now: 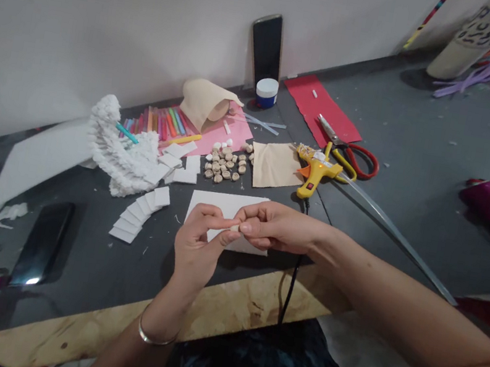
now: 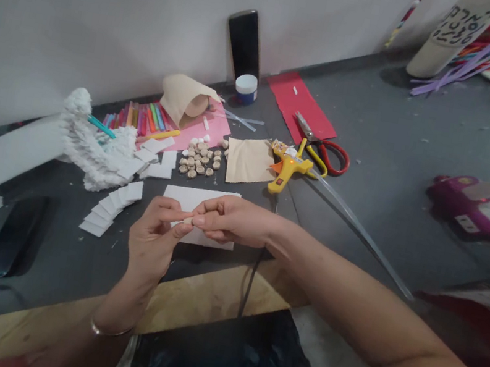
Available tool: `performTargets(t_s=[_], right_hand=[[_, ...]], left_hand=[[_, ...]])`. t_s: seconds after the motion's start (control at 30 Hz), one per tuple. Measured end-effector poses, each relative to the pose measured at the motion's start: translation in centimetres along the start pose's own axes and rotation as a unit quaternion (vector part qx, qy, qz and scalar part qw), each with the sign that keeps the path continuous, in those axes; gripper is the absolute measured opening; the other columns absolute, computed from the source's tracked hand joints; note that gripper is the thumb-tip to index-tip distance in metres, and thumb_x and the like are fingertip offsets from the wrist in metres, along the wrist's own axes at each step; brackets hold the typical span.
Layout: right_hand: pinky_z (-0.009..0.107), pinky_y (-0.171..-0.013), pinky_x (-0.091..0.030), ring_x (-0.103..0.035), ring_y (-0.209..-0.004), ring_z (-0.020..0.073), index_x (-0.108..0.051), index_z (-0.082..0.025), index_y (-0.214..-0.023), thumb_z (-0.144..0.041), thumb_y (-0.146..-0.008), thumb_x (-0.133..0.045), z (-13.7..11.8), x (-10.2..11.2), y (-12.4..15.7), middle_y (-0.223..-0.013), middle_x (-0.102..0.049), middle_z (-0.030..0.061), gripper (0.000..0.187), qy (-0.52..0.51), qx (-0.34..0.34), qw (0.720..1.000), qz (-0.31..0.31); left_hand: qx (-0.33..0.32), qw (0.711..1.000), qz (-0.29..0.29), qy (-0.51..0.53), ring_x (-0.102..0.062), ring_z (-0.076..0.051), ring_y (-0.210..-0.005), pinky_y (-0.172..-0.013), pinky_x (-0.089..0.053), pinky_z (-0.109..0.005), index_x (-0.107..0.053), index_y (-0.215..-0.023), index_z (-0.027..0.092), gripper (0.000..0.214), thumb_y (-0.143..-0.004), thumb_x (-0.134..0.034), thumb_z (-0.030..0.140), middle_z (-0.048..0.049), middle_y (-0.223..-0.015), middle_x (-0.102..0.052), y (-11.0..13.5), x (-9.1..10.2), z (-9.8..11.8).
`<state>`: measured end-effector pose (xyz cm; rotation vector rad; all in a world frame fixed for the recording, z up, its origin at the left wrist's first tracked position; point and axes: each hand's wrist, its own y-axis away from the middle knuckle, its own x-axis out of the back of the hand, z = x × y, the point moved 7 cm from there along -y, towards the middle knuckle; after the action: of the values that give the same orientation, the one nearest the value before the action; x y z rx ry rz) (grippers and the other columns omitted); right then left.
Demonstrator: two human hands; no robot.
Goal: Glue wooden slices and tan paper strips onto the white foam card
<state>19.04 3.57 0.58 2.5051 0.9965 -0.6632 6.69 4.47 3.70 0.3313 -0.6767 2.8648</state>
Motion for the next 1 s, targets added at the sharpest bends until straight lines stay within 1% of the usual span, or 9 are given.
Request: performTargets(t_s=[0.1, 0.2, 0.3, 0.4, 0.5, 0.63, 0.77, 0.9, 1.0], right_hand=[[0.021, -0.043, -0.018, -0.026, -0.043, 0.0045, -0.058, -0.015, -0.086, -0.041, -0.078, -0.074, -0.1, 0.2, -0.1, -0.046, -0.038, -0.0116, 0.032, 0.005, 0.01, 1.0, 0.021], [0.021, -0.043, -0.016, -0.025, -0.043, 0.0041, -0.058, -0.015, -0.08, -0.04, -0.078, -0.072, -0.1, 0.8, -0.2, -0.046, -0.036, -0.0116, 0.029, 0.027, 0.016, 0.998, 0.058], [0.021, -0.044, -0.02, -0.03, -0.045, 0.0043, -0.06, -0.016, -0.077, -0.038, -0.079, -0.07, -0.3, 1.8, -0.2, -0.05, -0.043, -0.0092, 0.025, 0.107, 0.032, 0.987, 0.113], [0.02, -0.045, -0.026, -0.038, -0.047, 0.0051, -0.061, -0.016, -0.077, -0.034, -0.078, -0.069, -0.5, 2.7, 0.0, -0.053, -0.048, -0.0075, 0.02, 0.209, 0.031, 0.964, 0.165], [0.02, -0.047, -0.029, -0.04, -0.048, 0.0053, -0.061, -0.016, -0.079, -0.034, -0.078, -0.069, -0.5, 2.5, 0.0, -0.052, -0.048, -0.0079, 0.02, 0.218, 0.023, 0.965, 0.145], [0.019, -0.045, -0.027, -0.037, -0.046, 0.004, -0.058, -0.015, -0.085, -0.04, -0.083, -0.067, -0.5, 1.5, 0.1, -0.054, -0.051, -0.0077, 0.026, 0.129, 0.007, 0.99, 0.058], [0.018, -0.044, -0.027, -0.04, -0.045, 0.0034, -0.057, -0.014, -0.088, -0.04, -0.084, -0.068, -0.4, 0.9, 0.3, -0.057, -0.058, -0.0056, 0.029, 0.066, -0.004, 0.998, 0.001], [0.017, -0.043, -0.029, -0.044, -0.045, 0.0033, -0.058, -0.014, -0.092, -0.036, -0.085, -0.069, -0.3, 0.6, 0.3, -0.06, -0.062, -0.004, 0.026, 0.032, -0.003, 0.999, -0.014], [0.017, -0.044, -0.031, -0.044, -0.044, 0.0034, -0.059, -0.013, -0.094, -0.036, -0.083, -0.071, -0.1, 0.4, 0.1, -0.06, -0.063, -0.0039, 0.028, 0.006, -0.006, 1.0, -0.009]], left_hand=[[0.02, 0.999, 0.002, 0.024, -0.058, -0.013, -0.081, -0.069, -0.044, -0.024, -0.076, -0.085, 0.026, 0.011, -0.075, -0.078, 0.03, -0.0003, -0.083, -0.059, 0.0, -0.1, -0.6], [0.011, 0.999, -0.041, 0.012, -0.059, -0.013, -0.083, -0.072, -0.045, -0.025, -0.073, -0.087, 0.024, 0.009, -0.079, -0.075, 0.029, -0.0005, -0.085, -0.062, -0.4, -0.6, -0.4], [-0.027, 0.99, -0.089, -0.107, -0.061, -0.015, -0.084, -0.077, -0.046, -0.029, -0.07, -0.091, 0.023, 0.011, -0.083, -0.07, 0.029, -0.0019, -0.087, -0.066, -0.7, -1.0, 0.3], [-0.085, 0.962, -0.114, -0.234, -0.063, -0.017, -0.086, -0.081, -0.044, -0.033, -0.069, -0.093, 0.022, 0.01, -0.087, -0.065, 0.029, -0.0025, -0.089, -0.07, -0.6, -1.3, 1.1], [-0.108, 0.951, -0.105, -0.27, -0.063, -0.018, -0.084, -0.081, -0.043, -0.033, -0.069, -0.088, 0.022, 0.01, -0.088, -0.064, 0.029, -0.0018, -0.084, -0.071, -0.5, -1.2, 1.4], [-0.052, 0.976, -0.07, -0.201, -0.063, -0.016, -0.08, -0.076, -0.046, -0.031, -0.071, -0.084, 0.022, 0.008, -0.084, -0.069, 0.03, -0.0016, -0.082, -0.07, -0.6, -0.6, 0.9], [0.0, 0.994, -0.062, -0.088, -0.062, -0.015, -0.077, -0.072, -0.047, -0.028, -0.073, -0.083, 0.023, 0.01, -0.079, -0.075, 0.031, -0.0012, -0.08, -0.068, -0.7, -0.3, 0.4], [0.044, 0.998, -0.048, 0.014, -0.06, -0.015, -0.079, -0.074, -0.047, -0.028, -0.075, -0.083, 0.023, 0.011, -0.074, -0.079, 0.028, -0.0015, -0.079, -0.065, -0.5, -0.4, -0.6], [0.082, 0.993, -0.018, 0.079, -0.057, -0.014, -0.082, -0.074, -0.045, -0.025, -0.077, -0.081, 0.026, 0.014, -0.069, -0.083, 0.026, -0.001, -0.082, -0.061, -0.1, -0.5, -1.7]])
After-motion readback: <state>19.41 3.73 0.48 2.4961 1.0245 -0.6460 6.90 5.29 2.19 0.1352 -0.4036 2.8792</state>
